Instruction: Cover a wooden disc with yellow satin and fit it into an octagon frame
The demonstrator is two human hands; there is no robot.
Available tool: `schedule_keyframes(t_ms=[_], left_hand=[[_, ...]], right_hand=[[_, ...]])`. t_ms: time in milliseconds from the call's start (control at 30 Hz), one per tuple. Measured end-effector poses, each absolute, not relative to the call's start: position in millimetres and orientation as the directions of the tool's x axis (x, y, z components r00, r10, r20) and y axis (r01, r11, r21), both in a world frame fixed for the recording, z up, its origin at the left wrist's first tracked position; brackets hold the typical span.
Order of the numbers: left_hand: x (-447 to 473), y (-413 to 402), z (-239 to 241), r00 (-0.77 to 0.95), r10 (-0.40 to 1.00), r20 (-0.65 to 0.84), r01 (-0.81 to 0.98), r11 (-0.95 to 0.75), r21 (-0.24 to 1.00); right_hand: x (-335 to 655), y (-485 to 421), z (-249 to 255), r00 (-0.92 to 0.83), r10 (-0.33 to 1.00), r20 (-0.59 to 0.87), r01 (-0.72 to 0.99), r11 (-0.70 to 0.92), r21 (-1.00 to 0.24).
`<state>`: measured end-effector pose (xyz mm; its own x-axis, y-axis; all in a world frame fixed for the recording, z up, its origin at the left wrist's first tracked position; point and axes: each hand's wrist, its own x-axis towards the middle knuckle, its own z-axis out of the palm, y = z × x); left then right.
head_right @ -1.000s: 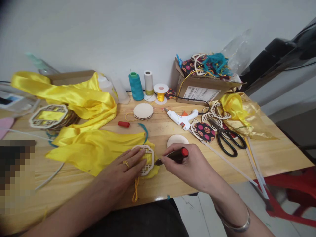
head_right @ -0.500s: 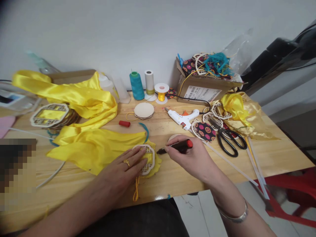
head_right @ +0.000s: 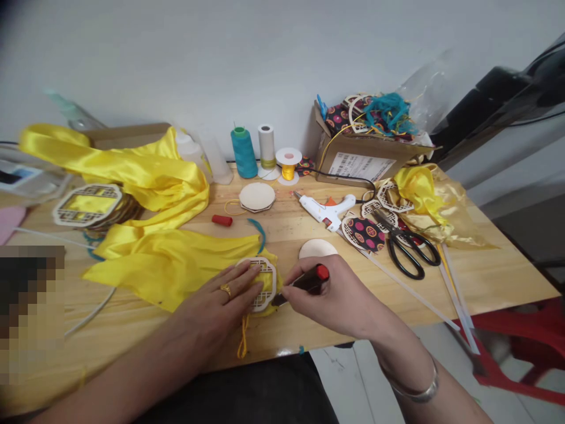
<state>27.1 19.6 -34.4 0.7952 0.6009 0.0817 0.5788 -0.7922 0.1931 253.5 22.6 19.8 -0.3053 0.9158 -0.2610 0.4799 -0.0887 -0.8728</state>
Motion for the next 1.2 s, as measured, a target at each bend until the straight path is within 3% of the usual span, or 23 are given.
schedule_keyframes(t_ms=[367,600,900,1200], left_hand=[[25,18,-41,0.776,0.621,0.111,0.594,-0.779,0.200],[25,18,-39,0.782,0.612,0.122,0.585,-0.787,0.196],[26,20,-34,0.793,0.606,0.068,0.586,-0.788,0.189],[25,18,-36,0.787,0.609,0.100,0.590,-0.789,0.171]], right_hand=[[248,19,16,-0.316,0.886,-0.338,0.460,-0.169,-0.872],[257,24,19,-0.247,0.934,-0.257,0.500,-0.104,-0.860],[257,30,16,-0.127,0.966,-0.223,0.471,-0.139,-0.871],[258,25,18,-0.215,0.951,-0.222,0.525,-0.080,-0.847]])
